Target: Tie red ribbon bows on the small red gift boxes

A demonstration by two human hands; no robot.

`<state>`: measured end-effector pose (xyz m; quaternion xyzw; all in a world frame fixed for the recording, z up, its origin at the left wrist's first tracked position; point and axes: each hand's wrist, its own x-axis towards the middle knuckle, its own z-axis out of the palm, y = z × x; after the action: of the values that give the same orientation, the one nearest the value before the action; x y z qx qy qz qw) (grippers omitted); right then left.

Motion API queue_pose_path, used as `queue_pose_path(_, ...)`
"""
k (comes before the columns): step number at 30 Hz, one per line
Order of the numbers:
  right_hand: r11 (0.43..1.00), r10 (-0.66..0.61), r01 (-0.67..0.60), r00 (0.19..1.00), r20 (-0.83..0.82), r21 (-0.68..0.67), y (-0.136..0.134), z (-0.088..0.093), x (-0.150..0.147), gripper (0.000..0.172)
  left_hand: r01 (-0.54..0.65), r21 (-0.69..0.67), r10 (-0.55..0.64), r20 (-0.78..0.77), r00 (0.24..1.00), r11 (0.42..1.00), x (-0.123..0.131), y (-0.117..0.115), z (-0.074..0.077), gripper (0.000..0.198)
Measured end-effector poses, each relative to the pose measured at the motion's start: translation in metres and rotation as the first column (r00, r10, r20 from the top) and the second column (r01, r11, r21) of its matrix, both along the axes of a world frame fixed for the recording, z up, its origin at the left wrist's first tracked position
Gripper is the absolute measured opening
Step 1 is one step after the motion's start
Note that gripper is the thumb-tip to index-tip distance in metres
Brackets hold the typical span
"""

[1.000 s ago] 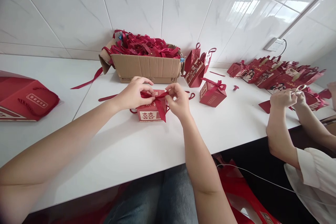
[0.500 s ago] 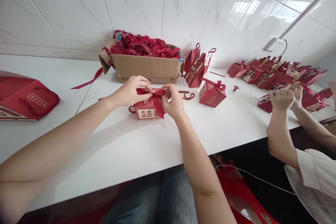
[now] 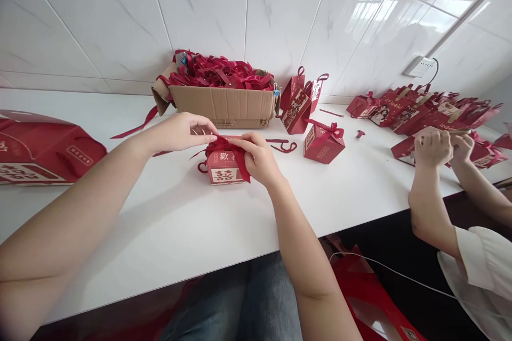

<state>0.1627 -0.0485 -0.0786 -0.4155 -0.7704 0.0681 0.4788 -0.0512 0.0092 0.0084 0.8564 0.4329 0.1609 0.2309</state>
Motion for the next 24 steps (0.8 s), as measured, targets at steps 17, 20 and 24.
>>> queue_pose_path(17,0.996,-0.050,0.053,0.997,0.050,-0.071,-0.002,-0.004,-0.006,0.044,0.040,0.037,-0.043,0.084,0.996,0.999,0.007,0.010,-0.021,0.012)
queue_pose_path(20,0.994,-0.024,0.023,1.000,-0.008,-0.106,-0.003,0.001,-0.003,0.042,0.026,0.054,-0.034,0.148,0.988,0.998,0.008,0.010,-0.022,0.011)
queue_pose_path(24,0.969,0.026,-0.096,0.956,-0.292,-0.229,-0.005,0.009,0.005,0.031,0.050,-0.013,-0.044,0.300,0.953,0.999,0.000,0.008,-0.012,0.028)
